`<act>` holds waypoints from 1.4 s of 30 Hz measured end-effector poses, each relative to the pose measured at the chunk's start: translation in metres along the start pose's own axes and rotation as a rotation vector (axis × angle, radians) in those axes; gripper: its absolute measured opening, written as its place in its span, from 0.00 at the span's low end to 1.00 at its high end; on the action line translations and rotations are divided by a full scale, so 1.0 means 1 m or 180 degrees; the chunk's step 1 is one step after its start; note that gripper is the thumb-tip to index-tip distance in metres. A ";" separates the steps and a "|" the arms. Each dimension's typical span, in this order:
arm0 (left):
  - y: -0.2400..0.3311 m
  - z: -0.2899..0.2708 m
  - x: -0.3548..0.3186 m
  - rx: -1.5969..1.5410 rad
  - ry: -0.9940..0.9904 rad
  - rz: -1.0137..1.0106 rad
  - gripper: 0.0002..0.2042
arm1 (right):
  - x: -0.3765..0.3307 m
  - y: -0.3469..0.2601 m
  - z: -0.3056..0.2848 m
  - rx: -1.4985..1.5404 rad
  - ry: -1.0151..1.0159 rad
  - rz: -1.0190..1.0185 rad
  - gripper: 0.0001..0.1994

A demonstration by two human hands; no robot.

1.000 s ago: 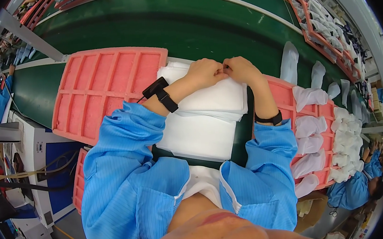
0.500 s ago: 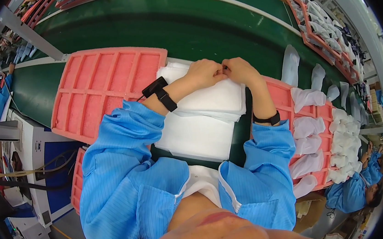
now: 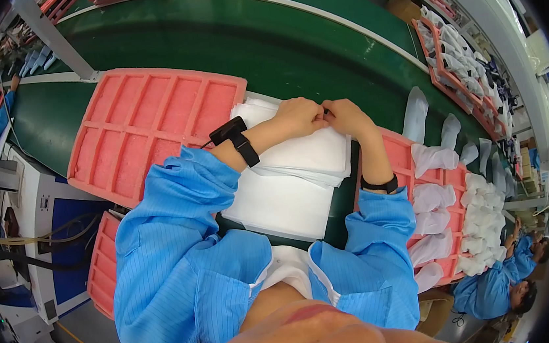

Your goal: Packaging blue plastic components into white protective bags and organizing them in trays.

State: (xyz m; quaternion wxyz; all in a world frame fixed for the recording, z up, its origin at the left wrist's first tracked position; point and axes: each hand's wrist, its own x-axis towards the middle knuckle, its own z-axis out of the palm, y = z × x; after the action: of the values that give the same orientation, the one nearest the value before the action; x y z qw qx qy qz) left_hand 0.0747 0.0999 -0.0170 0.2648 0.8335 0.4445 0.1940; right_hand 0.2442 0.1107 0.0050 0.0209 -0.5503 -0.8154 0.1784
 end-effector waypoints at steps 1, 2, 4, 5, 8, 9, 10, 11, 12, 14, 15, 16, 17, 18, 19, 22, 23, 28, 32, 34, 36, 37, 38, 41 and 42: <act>0.001 -0.001 0.000 0.0002 -0.0023 -0.0011 0.13 | -0.001 0.000 0.000 0.0032 0.0039 -0.0051 0.10; 0.001 -0.001 0.000 0.0005 -0.0051 -0.0022 0.12 | -0.002 0.000 0.001 0.0070 0.0078 -0.0100 0.10; 0.001 -0.001 0.000 0.0016 -0.0090 -0.0037 0.12 | -0.001 0.001 0.002 0.0069 0.0080 -0.0110 0.10; 0.001 0.000 0.000 0.0023 -0.0099 -0.0042 0.12 | -0.001 0.002 0.003 0.0065 0.0081 -0.0115 0.10; 0.003 0.001 0.001 0.0040 -0.0127 -0.0045 0.12 | -0.001 0.001 0.000 0.0054 0.0082 -0.0115 0.10; 0.003 0.001 0.002 0.0043 -0.0113 -0.0033 0.12 | -0.002 0.001 -0.001 0.0036 0.0078 -0.0115 0.10; 0.003 0.001 0.003 0.0045 -0.0099 -0.0020 0.12 | -0.002 0.002 -0.002 0.0017 0.0074 -0.0114 0.10; 0.003 0.001 0.002 0.0045 -0.0090 -0.0014 0.12 | -0.002 0.001 -0.002 0.0032 0.0068 -0.0107 0.10; 0.003 0.001 0.002 0.0045 -0.0105 -0.0018 0.12 | 0.000 -0.001 -0.003 0.0040 0.0058 -0.0072 0.10; 0.001 -0.001 0.003 0.0076 -0.0065 -0.0026 0.12 | 0.001 -0.002 -0.003 0.0050 0.0040 -0.0004 0.10; 0.001 -0.002 0.003 0.0092 -0.0039 -0.0029 0.12 | 0.000 -0.002 -0.001 0.0056 0.0037 -0.0001 0.10; 0.000 -0.002 0.004 0.0098 -0.0028 -0.0016 0.12 | 0.001 0.000 -0.001 0.0031 0.0078 -0.0063 0.10; 0.000 -0.001 0.004 0.0094 -0.0001 0.0051 0.12 | 0.002 0.001 0.000 0.0001 0.0121 -0.0128 0.10; 0.000 0.000 0.003 0.0092 0.0030 0.0120 0.12 | 0.004 0.003 -0.001 -0.0032 0.0167 -0.0193 0.10; -0.001 0.000 0.003 0.0090 0.0064 0.0191 0.12 | 0.004 0.003 -0.001 -0.0052 0.0190 -0.0198 0.10; -0.003 0.000 -0.004 0.0095 0.0025 0.0158 0.12 | 0.001 -0.002 0.005 0.0058 0.0019 -0.0035 0.11; -0.003 0.000 -0.004 0.0094 -0.0012 0.0130 0.12 | 0.001 -0.002 0.004 0.0049 0.0028 -0.0040 0.11; 0.001 -0.001 0.000 0.0140 -0.0032 0.0131 0.12 | 0.001 0.001 0.003 0.0067 -0.0009 -0.0022 0.11; 0.003 -0.001 -0.001 -0.0006 -0.0120 0.0017 0.13 | -0.002 0.000 0.003 -0.0001 0.0030 -0.0041 0.11; 0.003 -0.001 -0.001 -0.0010 -0.0081 0.0023 0.13 | -0.002 -0.003 0.002 -0.0014 -0.0007 -0.0001 0.11; 0.002 0.000 -0.001 -0.0021 -0.0067 0.0020 0.13 | 0.000 -0.002 0.003 -0.0005 0.0002 -0.0005 0.11; 0.001 0.000 -0.001 0.0006 -0.0045 0.0038 0.13 | 0.001 -0.002 0.003 0.0005 0.0014 -0.0008 0.11; 0.000 0.000 0.000 0.0033 -0.0023 0.0056 0.13 | 0.001 -0.001 0.004 0.0017 0.0026 -0.0011 0.11; -0.001 0.001 -0.001 0.0071 -0.0016 0.0091 0.12 | 0.001 -0.001 0.004 0.0004 0.0016 -0.0028 0.11; -0.001 0.001 0.000 0.0085 -0.0024 0.0115 0.12 | 0.001 0.000 0.004 -0.0004 0.0022 -0.0037 0.11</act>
State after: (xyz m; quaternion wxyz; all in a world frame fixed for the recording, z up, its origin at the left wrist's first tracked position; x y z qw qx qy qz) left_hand 0.0742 0.0999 -0.0187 0.2518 0.8455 0.4310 0.1897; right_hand 0.2424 0.1106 0.0007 0.0244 -0.5462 -0.8187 0.1758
